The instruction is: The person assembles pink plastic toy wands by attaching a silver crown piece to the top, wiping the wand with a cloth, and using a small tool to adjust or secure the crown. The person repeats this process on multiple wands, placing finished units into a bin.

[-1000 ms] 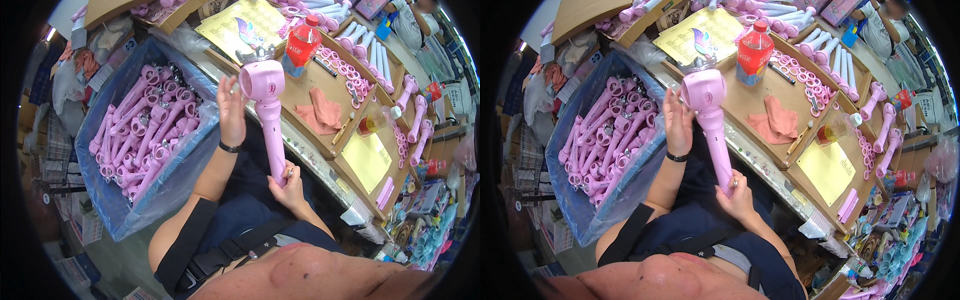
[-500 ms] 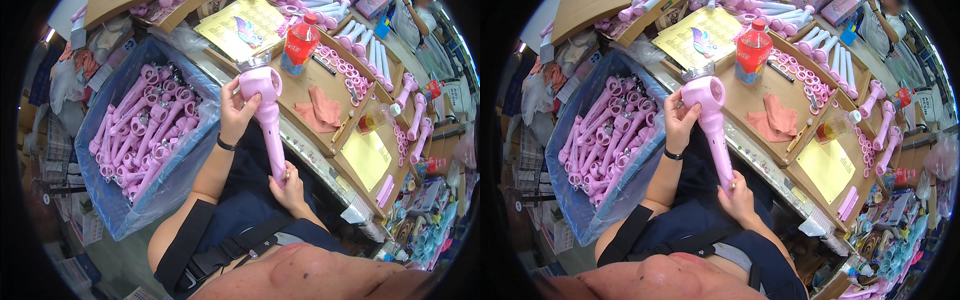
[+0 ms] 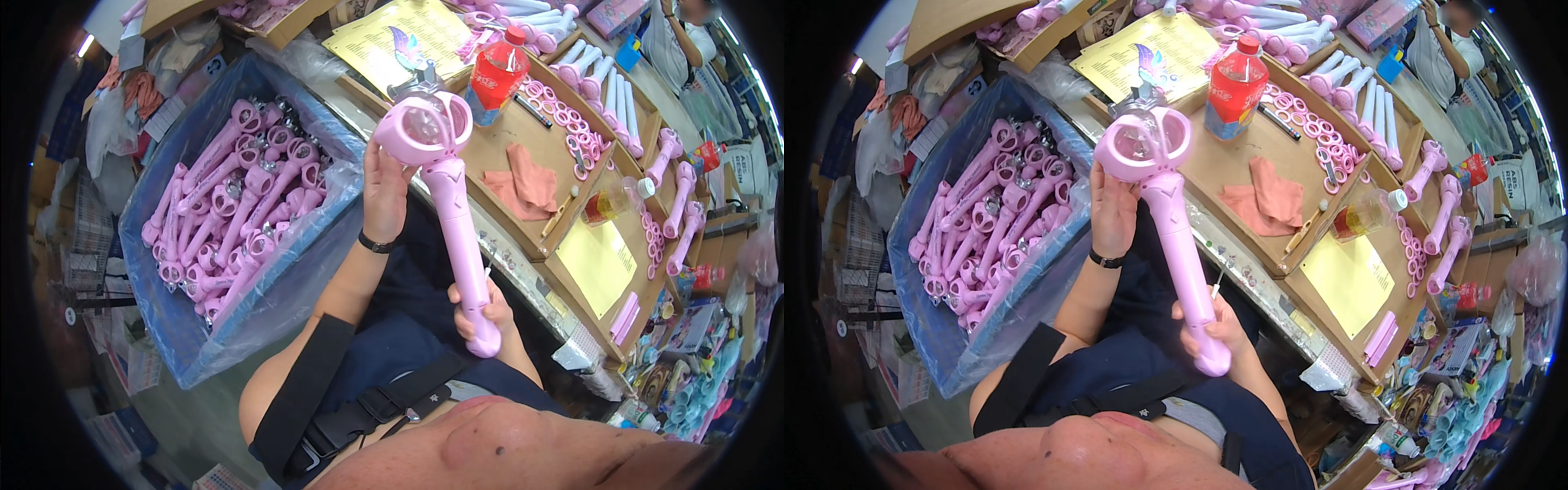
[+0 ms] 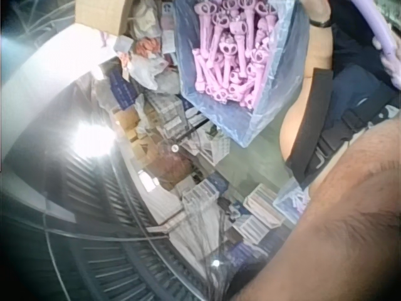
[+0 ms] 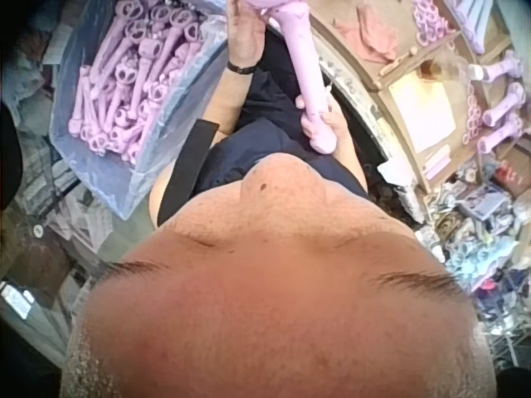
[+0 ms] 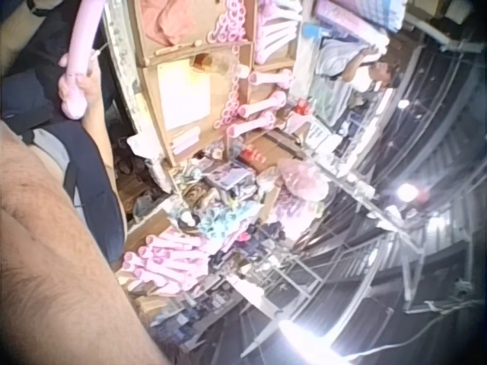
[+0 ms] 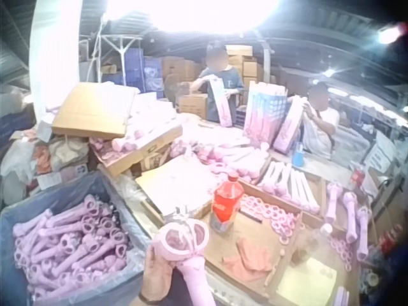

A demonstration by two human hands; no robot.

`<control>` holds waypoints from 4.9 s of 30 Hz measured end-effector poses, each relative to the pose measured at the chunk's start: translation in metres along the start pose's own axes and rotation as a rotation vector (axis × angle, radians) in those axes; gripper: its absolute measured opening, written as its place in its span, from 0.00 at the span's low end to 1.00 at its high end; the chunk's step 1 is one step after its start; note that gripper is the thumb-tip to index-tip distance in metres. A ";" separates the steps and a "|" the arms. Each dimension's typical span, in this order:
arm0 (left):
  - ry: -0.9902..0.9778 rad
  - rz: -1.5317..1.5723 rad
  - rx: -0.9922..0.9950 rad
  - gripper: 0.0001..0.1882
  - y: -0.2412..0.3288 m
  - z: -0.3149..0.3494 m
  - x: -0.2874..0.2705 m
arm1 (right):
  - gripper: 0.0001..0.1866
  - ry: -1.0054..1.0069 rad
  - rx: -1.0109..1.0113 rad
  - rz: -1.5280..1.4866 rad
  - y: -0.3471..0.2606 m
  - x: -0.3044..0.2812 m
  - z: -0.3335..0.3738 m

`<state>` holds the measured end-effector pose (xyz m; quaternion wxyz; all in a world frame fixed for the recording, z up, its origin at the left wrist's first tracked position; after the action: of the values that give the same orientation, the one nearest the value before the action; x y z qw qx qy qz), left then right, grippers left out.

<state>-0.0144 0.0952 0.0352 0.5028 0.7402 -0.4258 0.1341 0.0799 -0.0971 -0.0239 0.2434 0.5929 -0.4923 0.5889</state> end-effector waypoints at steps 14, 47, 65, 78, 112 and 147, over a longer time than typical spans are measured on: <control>-0.012 -0.301 -0.152 0.29 0.003 -0.010 0.001 | 0.28 -0.338 -0.053 -0.801 0.023 0.018 -0.001; 0.060 0.501 -0.428 0.40 -0.025 0.011 0.002 | 0.18 1.364 -0.049 2.317 -0.241 -0.019 -0.007; 0.083 0.390 -0.316 0.39 -0.021 0.008 0.003 | 0.30 0.006 0.153 -0.159 0.019 -0.012 0.004; 0.122 0.258 -0.429 0.29 -0.046 0.028 -0.019 | 0.14 0.786 0.030 1.353 -0.176 0.015 0.141; 0.092 0.321 -0.373 0.30 -0.033 0.038 -0.024 | 0.11 1.414 -0.216 2.518 -0.317 -0.048 0.228; 0.113 0.179 -0.190 0.22 0.007 0.042 0.015 | 0.03 0.577 -1.075 1.514 -0.206 0.099 0.105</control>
<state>-0.0204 0.0512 0.0297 0.5796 0.6399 -0.4719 0.1788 0.2899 -0.1357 0.1092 0.1500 -0.2382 -0.8681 0.4089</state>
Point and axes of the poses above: each hand's wrist, its own z-axis away from the middle knuckle, its own x-axis out of the palm, y = z × x, the point moved 10 cm from there along -z, towards the middle knuckle, and after that the axes turned 11 degrees about -y, right-handed, at the moved point
